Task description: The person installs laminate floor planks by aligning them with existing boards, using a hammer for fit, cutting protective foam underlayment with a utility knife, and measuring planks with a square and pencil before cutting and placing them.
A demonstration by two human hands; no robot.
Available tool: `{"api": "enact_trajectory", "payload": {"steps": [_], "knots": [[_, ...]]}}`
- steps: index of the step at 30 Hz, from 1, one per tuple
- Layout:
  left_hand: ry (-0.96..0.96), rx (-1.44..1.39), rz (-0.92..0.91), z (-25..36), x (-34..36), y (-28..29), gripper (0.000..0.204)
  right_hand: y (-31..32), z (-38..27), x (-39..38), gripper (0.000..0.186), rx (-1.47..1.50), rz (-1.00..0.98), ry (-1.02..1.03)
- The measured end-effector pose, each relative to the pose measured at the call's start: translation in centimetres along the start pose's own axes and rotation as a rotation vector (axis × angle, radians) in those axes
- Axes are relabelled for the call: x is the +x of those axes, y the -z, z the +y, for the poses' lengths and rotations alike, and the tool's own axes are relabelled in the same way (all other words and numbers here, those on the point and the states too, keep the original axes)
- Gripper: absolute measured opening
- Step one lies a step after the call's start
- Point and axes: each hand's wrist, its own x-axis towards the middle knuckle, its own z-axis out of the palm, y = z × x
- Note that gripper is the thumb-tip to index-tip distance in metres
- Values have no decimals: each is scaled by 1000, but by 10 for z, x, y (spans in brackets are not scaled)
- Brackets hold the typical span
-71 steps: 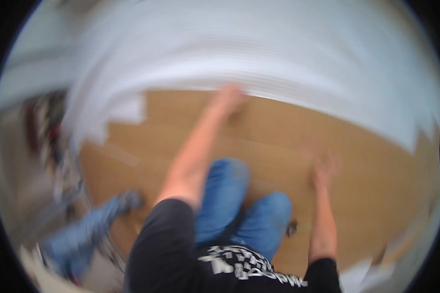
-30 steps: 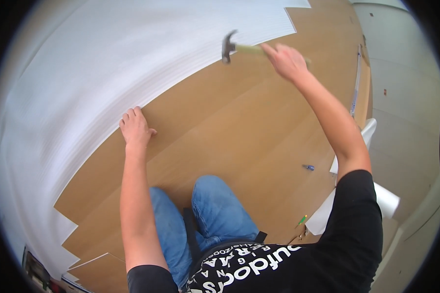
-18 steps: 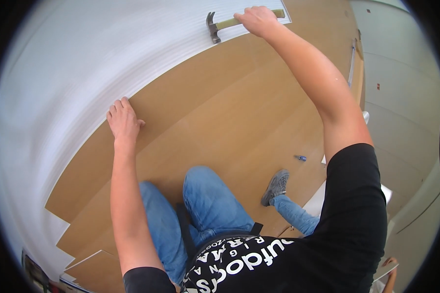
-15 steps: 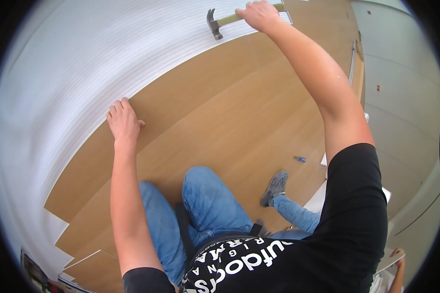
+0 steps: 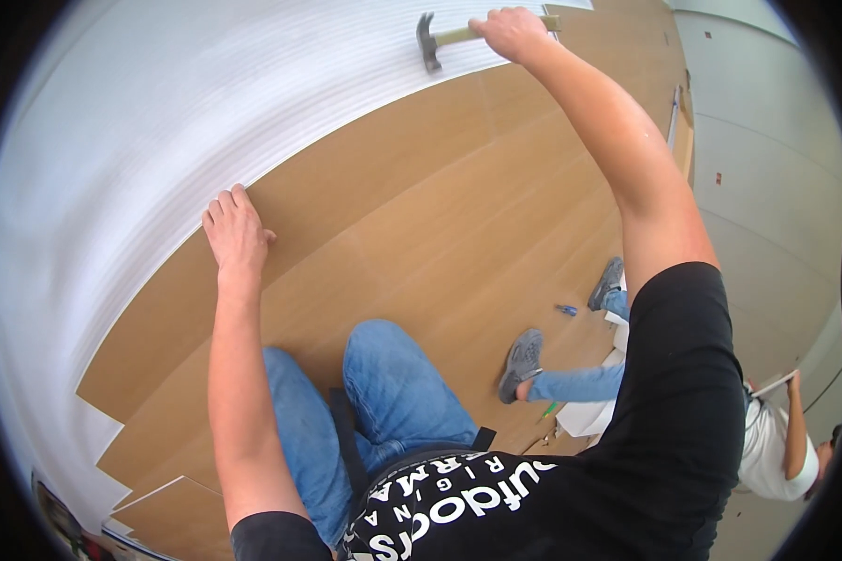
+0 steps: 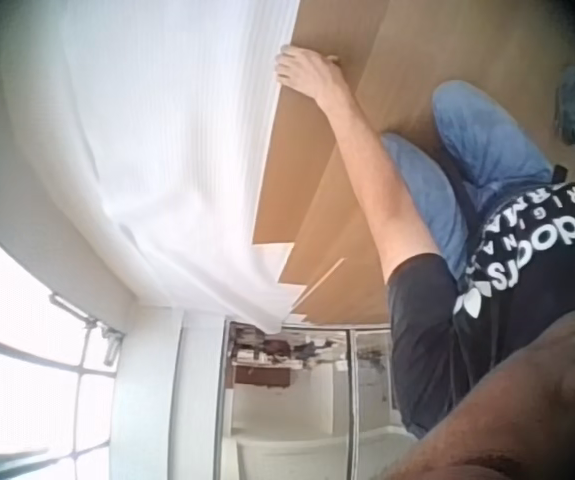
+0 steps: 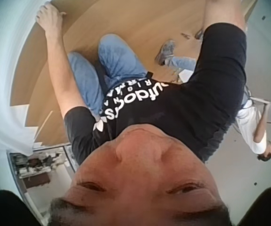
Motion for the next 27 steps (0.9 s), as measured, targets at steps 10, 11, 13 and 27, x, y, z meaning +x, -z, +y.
{"api": "enact_trajectory", "payload": {"steps": [10, 11, 13, 27], "knots": [[-24, 5, 47, -1, 4, 4, 82, 2, 12, 3, 21, -22, -67, 14], [-21, 7, 45, -3, 5, 3, 82, 5, 13, 5, 21, -21, -66, 17], [-19, 4, 43, -7, 7, 1, 83, 8, 18, 11, 21, -91, -85, 99], [0, -14, -28, 0, 7, 2, 87, 13, 22, -9, 34, -8, -201, 40]]}}
